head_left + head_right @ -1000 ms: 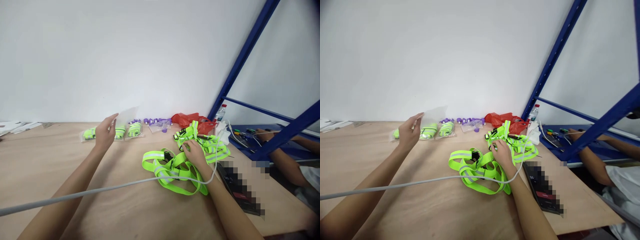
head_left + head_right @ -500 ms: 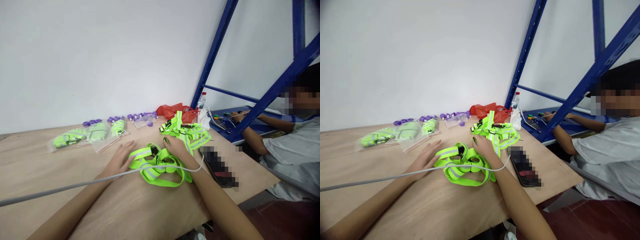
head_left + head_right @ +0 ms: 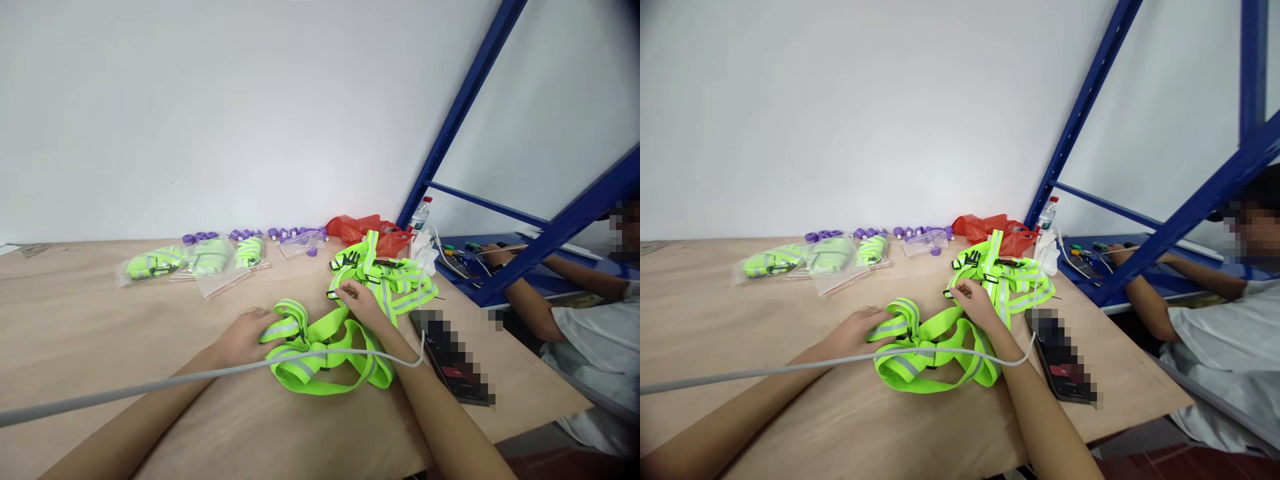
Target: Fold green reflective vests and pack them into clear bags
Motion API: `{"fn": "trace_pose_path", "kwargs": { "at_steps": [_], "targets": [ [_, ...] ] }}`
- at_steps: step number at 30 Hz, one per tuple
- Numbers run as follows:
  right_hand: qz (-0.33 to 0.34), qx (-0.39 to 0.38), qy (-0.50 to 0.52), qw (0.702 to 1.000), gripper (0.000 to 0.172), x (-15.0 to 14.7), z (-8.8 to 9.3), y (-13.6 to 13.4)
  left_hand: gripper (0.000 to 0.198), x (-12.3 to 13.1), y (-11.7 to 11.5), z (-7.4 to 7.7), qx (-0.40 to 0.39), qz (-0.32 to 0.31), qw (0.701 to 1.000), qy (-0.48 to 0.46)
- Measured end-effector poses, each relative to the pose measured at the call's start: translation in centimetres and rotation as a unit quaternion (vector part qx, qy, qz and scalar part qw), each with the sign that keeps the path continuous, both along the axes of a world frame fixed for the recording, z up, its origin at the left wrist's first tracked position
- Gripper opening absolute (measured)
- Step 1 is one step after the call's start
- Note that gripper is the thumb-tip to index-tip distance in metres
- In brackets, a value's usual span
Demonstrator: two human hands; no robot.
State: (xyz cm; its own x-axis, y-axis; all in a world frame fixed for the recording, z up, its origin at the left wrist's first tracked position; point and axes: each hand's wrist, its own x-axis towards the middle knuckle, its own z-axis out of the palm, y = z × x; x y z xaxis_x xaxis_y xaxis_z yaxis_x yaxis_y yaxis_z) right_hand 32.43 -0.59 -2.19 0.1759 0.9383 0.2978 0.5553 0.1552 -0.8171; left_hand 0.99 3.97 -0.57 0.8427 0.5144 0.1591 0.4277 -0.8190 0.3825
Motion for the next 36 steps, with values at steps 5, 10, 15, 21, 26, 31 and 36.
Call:
{"fn": "trace_pose_path", "kwargs": {
  "at_steps": [5,10,15,21,26,31,36],
  "targets": [
    [-0.002,0.014,0.045,0.999,0.047,0.1,0.9,-0.4,0.045,-3.4,1.5,-0.2,0.048,0.049,0.998,0.004],
    [0.046,-0.012,0.067,0.997,0.065,-0.2,1.6,-0.9,0.047,-5.0,3.0,0.0,0.024,0.101,0.994,-0.022],
    [-0.032,0.017,0.043,0.998,0.061,0.4,2.1,-1.4,0.057,-5.0,3.2,0.6,-0.006,0.125,0.991,-0.045],
    [-0.227,0.106,-0.225,0.942,0.044,3.7,1.8,-1.0,0.053,-5.1,3.2,-0.7,-0.059,0.165,0.957,-0.232],
    [-0.190,-0.014,-0.341,0.920,0.046,4.2,-0.1,-0.4,0.053,-4.9,2.4,-0.9,-0.030,0.144,0.939,-0.310],
    [-0.178,0.033,-0.353,0.918,0.018,2.8,-0.4,0.1,0.053,-4.6,1.1,-0.1,0.095,0.024,0.964,-0.249],
    [-0.155,0.198,-0.274,0.928,0.019,1.5,1.2,-0.1,0.051,-3.8,0.3,-0.4,0.129,-0.074,0.983,-0.109]
  ]
}}
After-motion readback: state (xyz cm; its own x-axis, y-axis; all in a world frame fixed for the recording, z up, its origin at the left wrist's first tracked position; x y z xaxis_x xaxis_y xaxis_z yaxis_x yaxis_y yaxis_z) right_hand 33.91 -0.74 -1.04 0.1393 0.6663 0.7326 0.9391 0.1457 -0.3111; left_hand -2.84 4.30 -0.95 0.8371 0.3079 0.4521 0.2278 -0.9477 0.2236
